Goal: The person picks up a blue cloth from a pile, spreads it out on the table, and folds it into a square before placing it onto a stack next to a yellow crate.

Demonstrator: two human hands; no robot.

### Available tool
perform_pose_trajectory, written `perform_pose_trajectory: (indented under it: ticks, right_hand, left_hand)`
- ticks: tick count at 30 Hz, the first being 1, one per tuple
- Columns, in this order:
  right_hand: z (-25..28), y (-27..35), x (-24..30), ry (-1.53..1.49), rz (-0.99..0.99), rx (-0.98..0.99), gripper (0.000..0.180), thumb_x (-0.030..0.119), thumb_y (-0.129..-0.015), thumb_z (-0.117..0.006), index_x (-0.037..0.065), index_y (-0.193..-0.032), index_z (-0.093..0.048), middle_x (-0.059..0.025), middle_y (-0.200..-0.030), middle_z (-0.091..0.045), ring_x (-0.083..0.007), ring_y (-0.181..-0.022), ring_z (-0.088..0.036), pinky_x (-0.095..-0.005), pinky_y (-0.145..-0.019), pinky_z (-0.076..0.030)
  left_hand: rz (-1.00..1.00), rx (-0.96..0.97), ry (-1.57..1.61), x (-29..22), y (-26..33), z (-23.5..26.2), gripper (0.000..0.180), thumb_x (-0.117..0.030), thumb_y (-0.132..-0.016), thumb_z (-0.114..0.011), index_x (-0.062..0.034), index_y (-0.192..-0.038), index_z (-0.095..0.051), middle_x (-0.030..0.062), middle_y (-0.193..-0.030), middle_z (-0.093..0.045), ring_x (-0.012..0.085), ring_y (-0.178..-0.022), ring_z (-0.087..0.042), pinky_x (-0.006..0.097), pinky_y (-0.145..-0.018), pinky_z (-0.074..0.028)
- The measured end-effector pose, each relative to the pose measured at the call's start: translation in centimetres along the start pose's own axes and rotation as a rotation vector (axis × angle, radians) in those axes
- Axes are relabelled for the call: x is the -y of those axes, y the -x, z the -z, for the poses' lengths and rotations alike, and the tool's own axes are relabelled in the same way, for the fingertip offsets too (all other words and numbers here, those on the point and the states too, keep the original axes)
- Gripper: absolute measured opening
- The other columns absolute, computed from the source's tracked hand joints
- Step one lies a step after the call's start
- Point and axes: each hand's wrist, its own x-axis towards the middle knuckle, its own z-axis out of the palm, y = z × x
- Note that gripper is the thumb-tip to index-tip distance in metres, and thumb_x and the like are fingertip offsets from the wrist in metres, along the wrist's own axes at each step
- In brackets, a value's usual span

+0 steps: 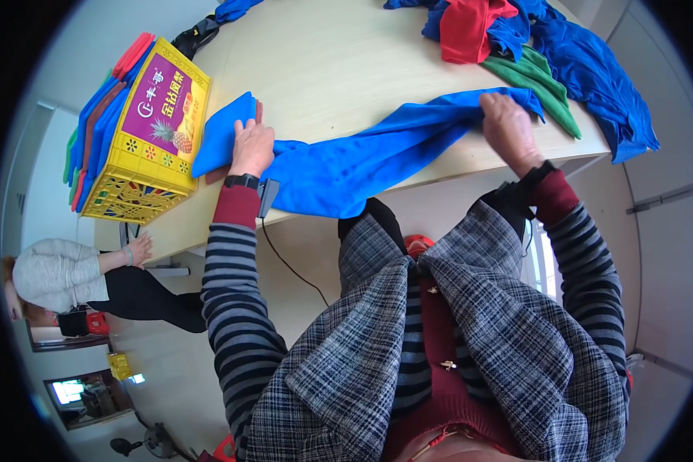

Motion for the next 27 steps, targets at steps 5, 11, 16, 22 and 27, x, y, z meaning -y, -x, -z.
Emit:
perform_pose_trajectory:
  ticks: [5, 11, 16, 22, 27]
  right_hand:
    - [3.6, -2.6, -4.5, -0.015, -0.034, -0.303, 0.018, -0.003, -0.087, -0.051, 0.006, -0.102, -0.056, -0.0166, -0.093, -0.063, -0.0388, -0.087, -0.065, -0.0480, -0.072, -0.053]
    - [6.2, -2.7, -8.3, 0.026, -0.108, -0.368, 0.019, -0.002, -0.089, -0.052, 0.007, -0.106, -0.057, -0.0165, -0.094, -0.063, -0.0399, -0.087, -0.066, -0.0471, -0.071, -0.054]
    - [7.7, -2.5, -10.6, 0.098, -0.100, -0.267, 0.019, 0.001, -0.094, -0.050, 0.008, -0.110, -0.058, -0.0170, -0.096, -0.064, -0.0385, -0.086, -0.067, -0.0446, -0.071, -0.055]
    - [8.3, -1.3, -13.6, 0.131, -0.100, -0.225, 0.011, 0.002, -0.094, -0.053, 0.005, -0.102, -0.060, -0.0198, -0.098, -0.066, -0.0386, -0.084, -0.066, -0.0411, -0.071, -0.056]
    - [8.9, -0.7, -16.3, -0.317, -0.239, -0.111, 0.008, 0.009, -0.095, -0.063, 0.004, -0.102, -0.066, -0.0089, -0.093, -0.069, -0.0219, -0.082, -0.067, -0.0314, -0.077, -0.054]
  left_hand:
    - [0.192, -0.289, 0.473, 5.7, 3.6, 1.6, 0.014, -0.014, -0.087, -0.069, -0.0103, -0.098, -0.062, 0.0087, -0.089, -0.065, 0.0266, -0.086, -0.061, 0.041, -0.078, -0.046]
    - [0.413, -0.138, 1.219, 6.4, 5.9, 6.1, 0.010, -0.014, -0.095, -0.065, -0.0098, -0.097, -0.056, -0.0017, -0.081, -0.056, 0.0148, -0.074, -0.059, 0.033, -0.066, -0.050]
    - [0.294, -0.225, 1.793, 8.5, 8.7, 4.4, 0.023, -0.017, -0.098, -0.065, -0.0054, -0.118, -0.059, 0.0003, -0.107, -0.063, 0.0071, -0.092, -0.060, 0.025, -0.077, -0.049]
    - [0.252, -0.536, 2.105, 9.8, 9.2, 4.9, 0.040, -0.020, -0.101, -0.064, -0.0043, -0.136, -0.054, 0.0071, -0.127, -0.060, 0.0147, -0.117, -0.056, 0.032, -0.101, -0.044]
    - [0.218, -0.682, 2.108, 9.9, 9.3, 6.8, 0.042, -0.023, -0.102, -0.061, -0.0034, -0.138, -0.052, 0.0101, -0.133, -0.059, 0.0201, -0.123, -0.055, 0.038, -0.108, -0.041]
